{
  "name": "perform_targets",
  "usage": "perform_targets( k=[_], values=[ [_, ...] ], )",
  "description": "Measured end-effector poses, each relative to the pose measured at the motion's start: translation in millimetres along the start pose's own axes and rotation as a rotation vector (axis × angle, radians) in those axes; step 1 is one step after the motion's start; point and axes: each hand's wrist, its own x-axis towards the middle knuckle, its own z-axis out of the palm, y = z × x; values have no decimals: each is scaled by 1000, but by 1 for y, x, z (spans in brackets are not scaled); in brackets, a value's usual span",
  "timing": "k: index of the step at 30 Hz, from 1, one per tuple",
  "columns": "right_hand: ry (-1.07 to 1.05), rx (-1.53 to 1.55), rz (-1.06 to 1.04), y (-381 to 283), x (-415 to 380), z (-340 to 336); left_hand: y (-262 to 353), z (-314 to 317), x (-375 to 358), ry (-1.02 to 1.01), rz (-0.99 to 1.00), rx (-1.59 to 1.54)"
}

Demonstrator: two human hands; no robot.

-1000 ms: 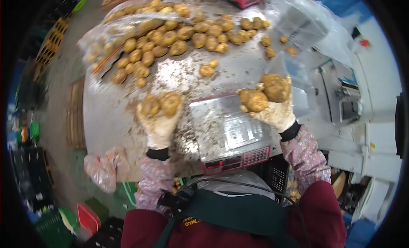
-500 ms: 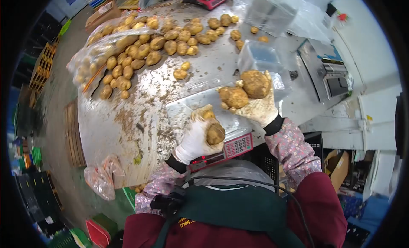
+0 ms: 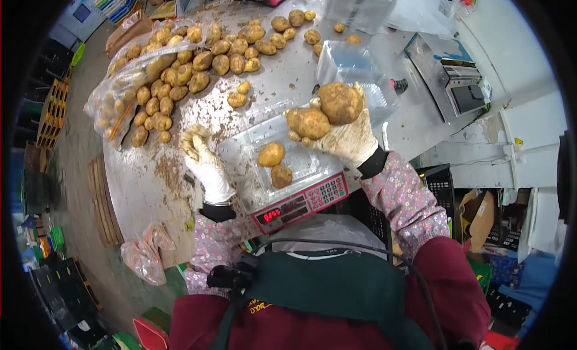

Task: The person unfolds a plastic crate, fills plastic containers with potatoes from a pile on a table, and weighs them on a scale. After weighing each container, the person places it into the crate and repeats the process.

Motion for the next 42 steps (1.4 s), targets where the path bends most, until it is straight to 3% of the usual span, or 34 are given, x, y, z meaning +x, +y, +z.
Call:
perform_targets(
  k=[1, 4, 5, 7, 9, 13, 15, 17, 19, 21, 22, 23, 25, 28, 29, 30, 31, 32, 34, 37, 41, 42],
  values=[
    [22, 62, 50, 1, 0, 8, 7, -1, 5, 17, 171, 158],
    [-45, 48, 56, -3, 5, -8, 28, -31, -34, -659, 73, 278],
    [-83, 48, 67, -4, 5, -11, 28, -38, -43, -921, 384, 440],
    [-97, 27, 92, -3, 6, -11, 27, -42, -74, -1177, 601, 871],
    [-18, -23, 66, 4, 8, -8, 13, -37, -88, -1194, 838, 1110],
    [-3, -67, 90, 6, 20, -18, -8, -31, -100, -1260, 745, 1180],
    [8, -132, 11, 10, 25, -21, -21, -35, -100, -1078, 1016, 1190],
    [27, -130, 87, 11, 20, -14, -20, -40, -101, -998, 1055, 1118],
    [56, -128, 162, 7, 15, -18, -1, -43, -86, -941, 203, 421],
    [-215, -519, -24, 2, 15, -44, 18, -65, -50, -370, -110, 182],
    [-156, -739, -153, 8, 6, -33, 15, -90, -18, -76, -82, 376],
    [-158, -741, -157, 5, 3, -35, 20, -108, 10, 10, 161, 528],
    [-176, -495, 90, 0, -1, -35, 29, -119, 31, -49, 144, 678],
    [-231, -1248, 56, 13, 2, -9, 51, -128, 50, -220, 58, 1156],
    [-192, -1487, 8, 21, 3, -1, 51, -113, 44, -356, -86, 680],
    [-206, -1490, 16, 25, 9, -1, 75, -81, 31, -478, -232, 483],
    [-300, -1695, -110, 28, 15, -3, 74, -58, 18, -533, -205, 398],
    [-397, -1893, -246, 31, 20, -3, 76, -42, 11, -650, -298, 343],
    [-455, -1982, -260, 37, 24, 4, 72, -15, 1, -775, -371, 133],
    [-522, -2096, -325, 42, 27, 15, 58, 4, -12, -790, -503, -35],
    [-482, -2144, -368, 45, 20, 13, 51, 8, -15, -753, -486, -18],
    [-471, -2142, -367, 44, 17, 12, 48, 8, -21, -704, -288, -15]
  ],
)
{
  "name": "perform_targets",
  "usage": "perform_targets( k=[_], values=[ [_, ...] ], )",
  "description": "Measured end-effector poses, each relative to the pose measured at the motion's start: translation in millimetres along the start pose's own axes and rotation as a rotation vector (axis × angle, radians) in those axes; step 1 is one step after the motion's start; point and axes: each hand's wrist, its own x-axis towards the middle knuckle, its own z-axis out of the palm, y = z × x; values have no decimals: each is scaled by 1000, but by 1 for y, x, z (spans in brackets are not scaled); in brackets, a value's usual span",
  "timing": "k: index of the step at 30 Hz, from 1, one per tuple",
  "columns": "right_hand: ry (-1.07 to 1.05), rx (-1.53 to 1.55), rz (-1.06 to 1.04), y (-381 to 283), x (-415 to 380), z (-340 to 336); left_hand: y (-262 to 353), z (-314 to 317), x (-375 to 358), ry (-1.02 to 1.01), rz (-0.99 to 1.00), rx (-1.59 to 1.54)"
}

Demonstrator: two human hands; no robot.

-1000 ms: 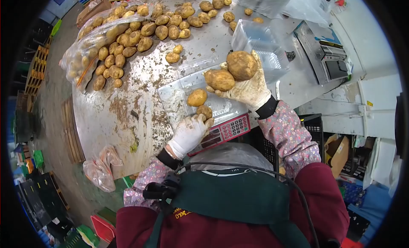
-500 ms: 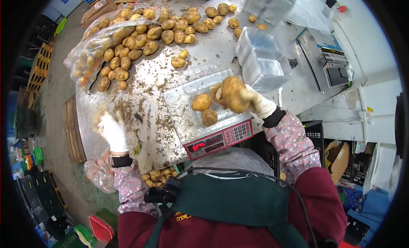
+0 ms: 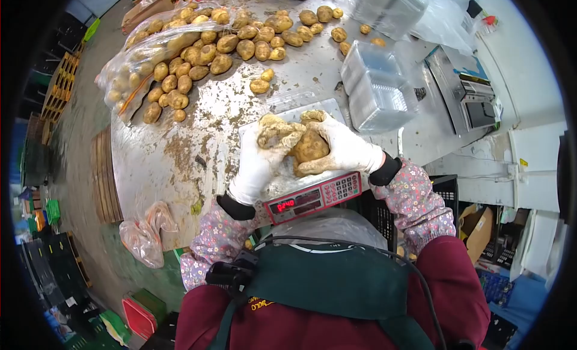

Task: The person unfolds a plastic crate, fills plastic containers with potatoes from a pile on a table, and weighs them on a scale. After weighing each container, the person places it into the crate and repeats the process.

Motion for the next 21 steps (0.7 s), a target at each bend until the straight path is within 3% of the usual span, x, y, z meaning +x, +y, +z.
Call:
perform_targets(
  k=[1, 3, 5, 7, 9, 11, 12, 13, 15, 17, 18, 19, 21],
  values=[
    [-4, -82, 81, -2, -4, -3, -6, 2, -1, 56, 184, 62],
    [-4, -162, 172, -1, -12, -7, -22, -10, -1, 277, 353, 146],
    [-154, -556, 277, 1, -19, -11, -20, -43, -2, 337, 438, 1016],
    [-145, -601, 307, 22, -31, 5, -56, -63, -5, 438, 400, 1146],
    [97, -700, 109, 37, -39, 21, -104, -94, -16, 338, 71, 867],
    [93, -676, 142, 30, -42, 15, -84, -99, -23, 304, 50, 1229],
    [141, -503, 248, 23, -44, 9, -77, -95, -22, 450, 102, 981],
    [189, -330, 353, 22, -47, 5, -81, -102, -26, 567, 289, 1555],
    [401, -334, 254, 31, -60, -5, -76, -123, -26, 566, 277, 1259],
    [537, -270, 296, 54, -76, -9, -63, -146, -30, 669, -335, 758],
    [581, -220, 326, 56, -81, -11, -103, -188, -40, 665, -132, 585],
    [622, -167, 357, 59, -87, -12, -96, -180, -42, 666, -149, 595],
    [625, -191, 335, 72, -97, -11, -85, -168, -43, 722, 109, 1472]
  ],
)
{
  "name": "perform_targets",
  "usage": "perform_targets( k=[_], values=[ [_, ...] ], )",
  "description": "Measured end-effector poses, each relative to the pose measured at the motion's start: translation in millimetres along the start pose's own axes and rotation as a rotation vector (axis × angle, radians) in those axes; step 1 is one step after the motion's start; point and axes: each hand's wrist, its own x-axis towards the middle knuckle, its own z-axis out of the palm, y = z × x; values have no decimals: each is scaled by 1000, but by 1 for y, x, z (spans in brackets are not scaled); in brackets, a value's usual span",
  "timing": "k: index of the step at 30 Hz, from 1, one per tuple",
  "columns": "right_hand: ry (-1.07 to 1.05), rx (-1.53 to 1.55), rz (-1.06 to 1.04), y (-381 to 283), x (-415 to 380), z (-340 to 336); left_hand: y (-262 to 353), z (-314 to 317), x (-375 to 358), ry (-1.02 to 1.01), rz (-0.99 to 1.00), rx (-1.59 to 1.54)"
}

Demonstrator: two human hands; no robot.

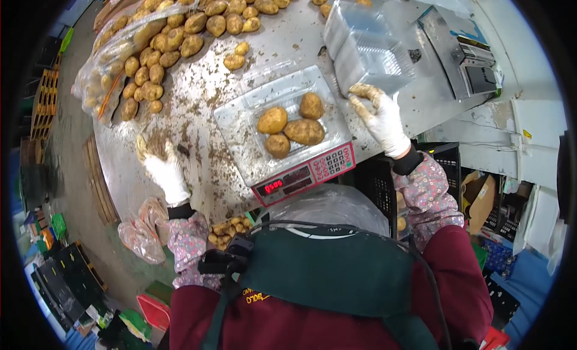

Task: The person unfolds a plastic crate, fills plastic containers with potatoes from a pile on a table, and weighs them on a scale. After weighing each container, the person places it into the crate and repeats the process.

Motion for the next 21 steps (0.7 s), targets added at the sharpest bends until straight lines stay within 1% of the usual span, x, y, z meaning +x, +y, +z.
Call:
perform_targets(
  k=[1, 2, 4, 6, 8, 9, 10, 11, 12, 14, 15, 16, 18, 20, 21],
  values=[
    [2, -4, -10, 3, -3, 2, -3, 7, -2, -36, -60, -162],
    [6, -8, -21, 4, -4, 5, 2, 21, -8, -112, -275, -770],
    [-20, -16, -20, 0, -7, 12, 42, 3, -4, -384, -391, -737],
    [-39, -33, -22, -7, -6, 19, 74, 10, -4, -716, -555, -995],
    [-73, -103, -230, -17, 0, 30, 94, 41, -13, -967, -650, -1316],
    [-157, -152, -321, -14, 2, 39, 103, 64, -21, -947, -749, -1561],
    [-204, -223, -319, -18, -1, 49, 130, 58, -16, -916, -841, -1811],
    [-260, -269, -395, -23, -3, 58, 152, 44, -16, -820, -761, -1740],
    [-317, -315, -467, -28, -4, 62, 166, 33, -12, -831, -753, -1745],
    [-293, -297, -459, -32, -7, 59, 182, 23, -11, -639, -543, -1807],
    [-272, -273, -464, -32, -5, 56, 182, 14, -19, -614, -594, -1763],
    [-261, -276, -460, -22, -9, 51, 181, -8, -17, -823, -514, -1738],
    [-91, 59, -15, 17, -25, 32, 180, -29, -35, -767, -359, -1496],
    [-107, 554, 507, 37, -45, 19, 166, -19, -78, -504, -144, -1124],
    [-213, 701, 648, 53, -51, 18, 149, -3, -109, -543, -215, -1087]
  ],
)
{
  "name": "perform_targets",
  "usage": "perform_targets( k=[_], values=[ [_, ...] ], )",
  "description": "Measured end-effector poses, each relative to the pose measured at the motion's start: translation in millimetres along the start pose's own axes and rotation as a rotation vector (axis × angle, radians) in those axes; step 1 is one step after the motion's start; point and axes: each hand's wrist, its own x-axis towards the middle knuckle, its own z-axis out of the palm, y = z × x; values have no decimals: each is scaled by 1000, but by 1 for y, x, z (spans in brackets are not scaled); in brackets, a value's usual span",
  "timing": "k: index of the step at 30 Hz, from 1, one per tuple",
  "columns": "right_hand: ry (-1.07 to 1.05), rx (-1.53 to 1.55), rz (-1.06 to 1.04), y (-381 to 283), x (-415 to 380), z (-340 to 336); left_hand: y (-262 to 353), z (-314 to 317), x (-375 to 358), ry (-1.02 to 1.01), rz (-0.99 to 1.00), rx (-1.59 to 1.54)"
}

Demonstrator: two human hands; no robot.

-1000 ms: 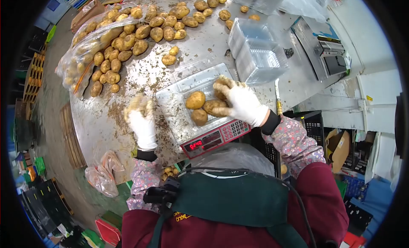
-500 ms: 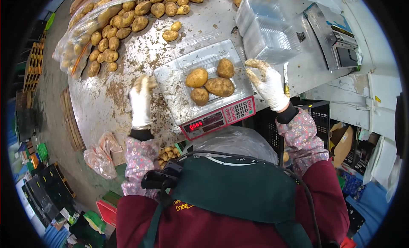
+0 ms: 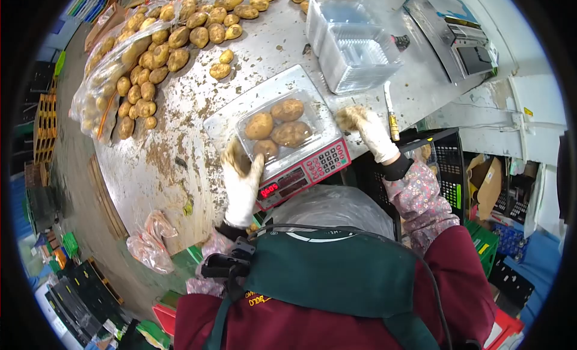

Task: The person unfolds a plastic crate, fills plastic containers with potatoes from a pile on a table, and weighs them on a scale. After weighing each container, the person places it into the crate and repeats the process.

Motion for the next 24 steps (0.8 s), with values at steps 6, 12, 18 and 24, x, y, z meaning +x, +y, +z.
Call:
perform_targets(
  k=[6, 12, 18, 24],
  values=[
    [-215, 288, 162, -4, -17, 28, -2, -3, -30, -39, -592, -458],
    [-196, 358, 52, 14, -8, 41, 7, -6, -23, -18, -590, -544],
    [-293, 485, 57, 20, -27, 34, 16, -18, 23, -204, -356, -800],
    [-217, 438, -118, 32, -29, -56, 42, -1, 80, -430, -428, -627]
  ],
)
